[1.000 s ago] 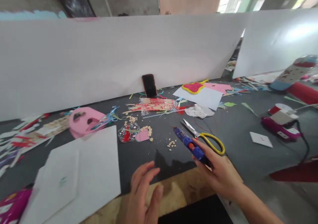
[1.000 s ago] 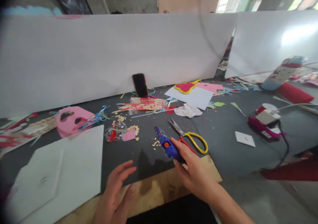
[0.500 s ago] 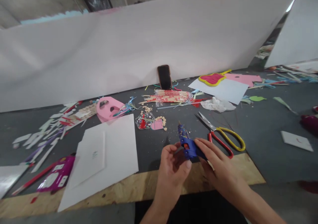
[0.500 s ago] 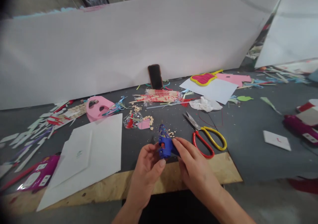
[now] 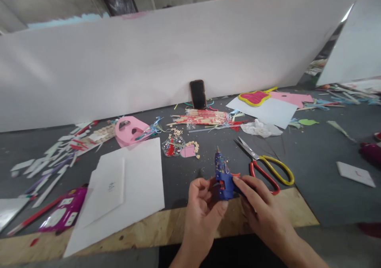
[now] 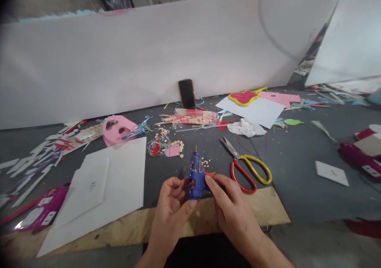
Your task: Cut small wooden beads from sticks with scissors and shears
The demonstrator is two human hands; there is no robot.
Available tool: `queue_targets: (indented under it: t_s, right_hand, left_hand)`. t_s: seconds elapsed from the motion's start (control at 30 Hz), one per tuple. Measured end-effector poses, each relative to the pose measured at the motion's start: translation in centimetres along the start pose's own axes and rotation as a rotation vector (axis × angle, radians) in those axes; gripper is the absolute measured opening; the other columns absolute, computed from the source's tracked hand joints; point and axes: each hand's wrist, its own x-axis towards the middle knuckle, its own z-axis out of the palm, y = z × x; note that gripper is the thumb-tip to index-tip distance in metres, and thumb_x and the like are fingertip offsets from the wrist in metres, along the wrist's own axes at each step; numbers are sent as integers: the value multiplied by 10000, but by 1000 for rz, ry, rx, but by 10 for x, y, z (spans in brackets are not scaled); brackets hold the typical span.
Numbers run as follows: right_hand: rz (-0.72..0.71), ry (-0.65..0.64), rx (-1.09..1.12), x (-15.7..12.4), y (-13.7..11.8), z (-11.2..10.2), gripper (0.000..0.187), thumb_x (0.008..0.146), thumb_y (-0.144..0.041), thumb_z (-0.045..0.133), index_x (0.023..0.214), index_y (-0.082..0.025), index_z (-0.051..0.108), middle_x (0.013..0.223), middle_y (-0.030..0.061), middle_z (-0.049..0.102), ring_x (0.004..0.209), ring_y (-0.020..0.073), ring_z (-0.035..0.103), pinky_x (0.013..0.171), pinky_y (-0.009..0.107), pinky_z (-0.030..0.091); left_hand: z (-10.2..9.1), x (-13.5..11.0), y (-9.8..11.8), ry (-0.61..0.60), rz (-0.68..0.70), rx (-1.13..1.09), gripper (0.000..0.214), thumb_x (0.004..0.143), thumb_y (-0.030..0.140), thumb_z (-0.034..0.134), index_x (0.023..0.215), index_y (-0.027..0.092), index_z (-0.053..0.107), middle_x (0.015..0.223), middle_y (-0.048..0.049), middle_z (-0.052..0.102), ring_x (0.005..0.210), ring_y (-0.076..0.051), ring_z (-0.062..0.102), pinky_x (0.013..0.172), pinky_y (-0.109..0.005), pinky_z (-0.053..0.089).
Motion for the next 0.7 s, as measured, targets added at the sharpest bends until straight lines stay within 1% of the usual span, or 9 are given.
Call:
queue_targets:
  t_s: [0.07,0.1,0.17,0.27,0.33,0.43,0.5,0.6,0.7]
  right_hand:
    - [60,16,96,0,-2,-2,514,835,-68,496,1304,-276,533,1138,94,613,1050,199,604,881,306,526]
    - [142,15,185,0,-4,-4,481,835,-97,518,1280,-275,550,1137,90,621,1042,205,610,873,312,528]
    - [418,-17,468,1,-9,-7,385,853,-196,556,1232,-262,571,1069,83,658,966,211,639,829,327,540]
    - [867,-35,990,3,-15,-8,358,852,-377,602,1180,-237,571,876,62,696,815,203,663,769,347,544]
    - [1025,4,1215,4,-17,-6,437,801,-434,659,1181,-240,565,851,60,703,796,210,669,776,377,542]
    - [1118,38,1320,3,-19,-3,487,719,-441,739,1160,-288,599,1005,64,707,812,210,680,808,409,542]
    - [1133,46,1309,2,-20,-2,475,688,-446,763,1125,-312,635,1138,66,677,913,230,672,847,425,533]
    - [1119,30,1282,-1,-21,-1,484,677,-463,767,1127,-328,654,1241,66,634,1109,276,601,894,455,513]
    - [1092,-17,1279,-8,-20,1,507,703,-474,747,1178,-338,632,1286,62,609,1178,281,557,935,466,488]
  left_hand:
    - [-3,-2,-2,-40,-3,43,480,777,233,712,1148,237,408,1225,-109,591,1105,-208,602,917,-335,483]
    - [-5,-2,-4,-68,1,84,537,781,243,705,1219,243,394,1284,-124,555,1171,-231,562,955,-361,468]
    - [-9,-4,-7,-92,50,231,580,822,269,652,1323,253,358,1393,-136,461,1286,-262,457,1029,-408,419]
    - [-13,-5,-9,3,297,632,538,884,265,552,1379,271,343,1482,-123,336,1376,-281,319,1092,-465,335]
    - [-13,-5,-7,60,472,921,550,897,242,523,1407,290,321,1534,-115,211,1419,-302,207,1105,-511,287]
    - [-9,-3,-3,9,604,1244,604,890,251,539,1437,333,299,1577,-89,-39,1444,-357,18,1095,-586,230]
    - [-6,-1,-2,-53,660,1374,658,848,336,609,1435,372,313,1575,-70,-151,1435,-398,-35,1089,-624,180]
    - [-4,2,-3,-97,722,1488,814,714,501,716,1423,417,326,1570,-71,-200,1425,-433,-25,1096,-632,102]
    - [-4,4,-3,-92,732,1545,900,639,552,750,1419,445,312,1569,-80,-205,1421,-445,-11,1096,-631,66]
